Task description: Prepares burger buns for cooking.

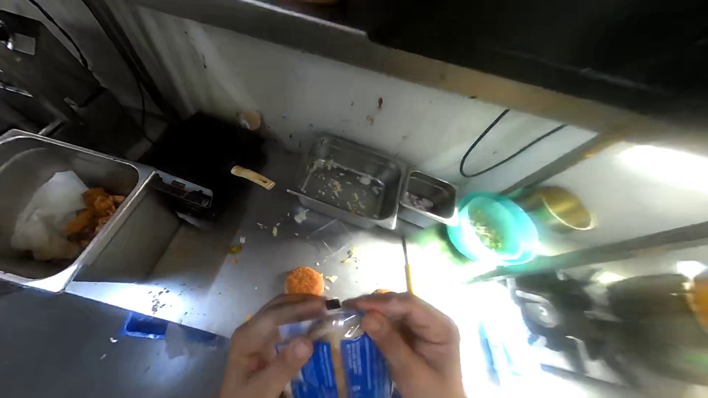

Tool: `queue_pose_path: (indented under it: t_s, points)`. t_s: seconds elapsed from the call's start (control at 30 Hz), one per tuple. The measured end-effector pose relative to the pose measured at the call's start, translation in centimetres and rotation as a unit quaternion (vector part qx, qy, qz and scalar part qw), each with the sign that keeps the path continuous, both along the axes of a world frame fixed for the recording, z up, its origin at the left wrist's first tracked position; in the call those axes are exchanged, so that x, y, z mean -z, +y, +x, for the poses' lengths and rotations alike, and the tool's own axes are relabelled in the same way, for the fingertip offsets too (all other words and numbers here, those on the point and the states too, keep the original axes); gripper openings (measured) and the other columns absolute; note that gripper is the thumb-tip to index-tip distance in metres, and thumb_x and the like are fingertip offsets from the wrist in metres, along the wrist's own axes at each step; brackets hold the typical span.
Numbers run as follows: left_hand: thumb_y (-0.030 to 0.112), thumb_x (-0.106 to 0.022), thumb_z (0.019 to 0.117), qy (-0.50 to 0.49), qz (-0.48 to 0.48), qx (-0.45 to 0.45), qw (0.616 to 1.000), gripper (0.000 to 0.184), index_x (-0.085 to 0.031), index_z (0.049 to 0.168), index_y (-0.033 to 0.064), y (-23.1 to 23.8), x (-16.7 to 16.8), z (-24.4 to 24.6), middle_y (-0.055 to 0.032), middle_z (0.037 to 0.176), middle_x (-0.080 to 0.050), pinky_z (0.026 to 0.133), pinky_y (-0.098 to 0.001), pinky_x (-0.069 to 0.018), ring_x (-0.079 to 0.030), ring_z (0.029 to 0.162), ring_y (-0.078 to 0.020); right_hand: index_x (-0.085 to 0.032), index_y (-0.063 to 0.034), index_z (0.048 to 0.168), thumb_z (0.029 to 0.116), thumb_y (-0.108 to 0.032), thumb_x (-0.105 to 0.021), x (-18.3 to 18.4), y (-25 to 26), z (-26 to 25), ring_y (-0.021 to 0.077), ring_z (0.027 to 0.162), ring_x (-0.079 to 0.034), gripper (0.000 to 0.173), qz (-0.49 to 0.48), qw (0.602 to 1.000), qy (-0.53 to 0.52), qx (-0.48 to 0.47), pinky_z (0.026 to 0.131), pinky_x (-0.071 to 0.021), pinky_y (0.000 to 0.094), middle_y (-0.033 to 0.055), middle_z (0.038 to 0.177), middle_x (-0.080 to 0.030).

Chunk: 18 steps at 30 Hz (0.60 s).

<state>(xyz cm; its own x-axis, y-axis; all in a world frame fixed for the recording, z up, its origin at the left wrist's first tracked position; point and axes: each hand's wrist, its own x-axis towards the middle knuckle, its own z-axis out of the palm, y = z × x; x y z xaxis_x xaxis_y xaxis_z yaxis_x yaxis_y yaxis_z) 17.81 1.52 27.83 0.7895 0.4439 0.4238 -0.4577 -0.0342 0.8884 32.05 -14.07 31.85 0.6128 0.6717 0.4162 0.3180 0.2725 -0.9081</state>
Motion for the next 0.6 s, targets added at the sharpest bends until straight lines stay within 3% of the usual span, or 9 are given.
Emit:
queue_pose_path:
  t_s: [0.07,0.1,0.2,0.3,0.37,0.4,0.5,0.53,0.6]
  points:
    - [0.036,-0.053,0.1067,0.015,-0.021,-0.038,0.999,0.029,-0.071,0.125,0.0227,-3.2,0.9,-0.8,0.0043,0.127,-0.07,0.102,-0.0306,-0.055,-0.065,0.118,-0.011,-0.075,-0.0037,0.107,0.0992,-0.01,-0.067,1.0,-1.9,-0.5,0.0175,0.097,-0.074,0.013,0.0,1.0,-0.016,-0.013,0.088,-0.0633,0.0361,0.0098,0.104,-0.077]
    - [0.034,-0.05,0.1081,0.02,-0.017,-0.063,0.998,0.029,-0.073,0.121,0.0215,-4.7,1.3,-1.1,0.0025,0.125,-0.071,0.101,-0.0324,-0.0553,-0.066,0.117,-0.0136,-0.076,-0.0051,0.105,0.0973,-0.011,-0.07,1.1,-3.3,-0.8,0.0191,0.102,-0.073,0.011,-0.004,0.999,-0.019,-0.042,0.092,-0.0616,0.0384,0.0095,0.105,-0.076]
    - [0.033,-0.049,0.1092,0.043,0.074,-0.133,0.987,0.029,-0.074,0.116,0.0201,-9.2,1.7,-2.1,0.0025,0.122,-0.071,0.097,-0.0332,-0.0584,-0.068,0.113,-0.0152,-0.078,-0.0078,0.096,0.093,-0.015,-0.077,0.4,-8.0,-0.9,0.0146,0.094,-0.072,0.008,0.002,0.993,-0.036,-0.111,0.089,-0.0593,0.0343,0.0053,0.094,-0.077]
    - [0.027,-0.054,0.1073,0.083,0.213,-0.254,0.94,0.022,-0.073,0.113,0.0169,-14.7,0.8,-1.9,0.0051,0.121,-0.071,0.096,-0.0242,-0.0571,-0.067,0.112,-0.0065,-0.076,-0.0117,0.095,0.0943,-0.025,-0.075,3.7,-11.3,2.9,0.0092,0.084,-0.074,0.013,-0.063,0.996,-0.052,0.019,0.078,-0.0637,0.0321,-0.002,0.091,-0.077]
    - [0.024,-0.055,0.1065,0.092,0.281,-0.327,0.898,0.019,-0.071,0.109,0.0147,-17.5,0.5,-1.1,0.0042,0.116,-0.069,0.095,-0.0208,-0.0557,-0.065,0.111,-0.0037,-0.074,-0.0151,0.102,0.0997,-0.035,-0.066,7.8,-13.2,7.7,0.0093,0.077,-0.071,0.022,-0.149,0.978,-0.075,0.125,0.065,-0.0623,0.0324,-0.0038,0.09,-0.074]
    - [0.025,-0.056,0.1063,0.097,0.304,-0.359,0.877,0.019,-0.072,0.11,0.0154,-18.6,0.4,-0.9,0.0044,0.114,-0.068,0.094,-0.0195,-0.0551,-0.064,0.109,-0.0025,-0.072,-0.0148,0.107,0.0992,-0.041,-0.064,9.8,-14.2,10.1,0.0131,0.077,-0.072,0.029,-0.213,0.958,-0.096,0.168,0.064,-0.0625,0.0368,-0.0009,0.093,-0.074]
    - [0.029,-0.055,0.1062,0.113,0.385,-0.439,0.804,0.022,-0.072,0.113,0.0159,-21.5,-0.1,-1.6,0.0018,0.102,-0.061,0.084,-0.0136,-0.0525,-0.061,0.094,0.0001,-0.064,-0.0013,0.128,0.0913,-0.052,-0.071,14.7,-16.2,15.3,0.0414,0.103,-0.068,0.063,-0.427,0.877,-0.122,0.182,0.087,-0.0544,0.0624,0.0231,0.116,-0.068]
    - [0.029,-0.055,0.1062,0.119,0.408,-0.458,0.781,0.023,-0.072,0.112,0.0148,-22.5,-0.5,-2.0,0.0002,0.097,-0.059,0.079,-0.0121,-0.0508,-0.059,0.087,0.0001,-0.061,0.0018,0.13,0.0898,-0.051,-0.074,16.4,-16.3,16.2,0.0463,0.109,-0.065,0.067,-0.471,0.856,-0.125,0.174,0.09,-0.0516,0.0657,0.0279,0.121,-0.065]
    - [0.029,-0.055,0.1064,0.138,0.437,-0.482,0.746,0.025,-0.072,0.112,0.0134,-24.2,-1.2,-2.6,-0.0022,0.09,-0.058,0.073,-0.0118,-0.049,-0.057,0.079,-0.0012,-0.063,0.0032,0.124,0.0906,-0.04,-0.074,18.7,-15.7,17.2,0.0475,0.11,-0.064,0.056,-0.513,0.827,-0.142,0.182,0.088,-0.0527,0.0651,0.03,0.121,-0.063]
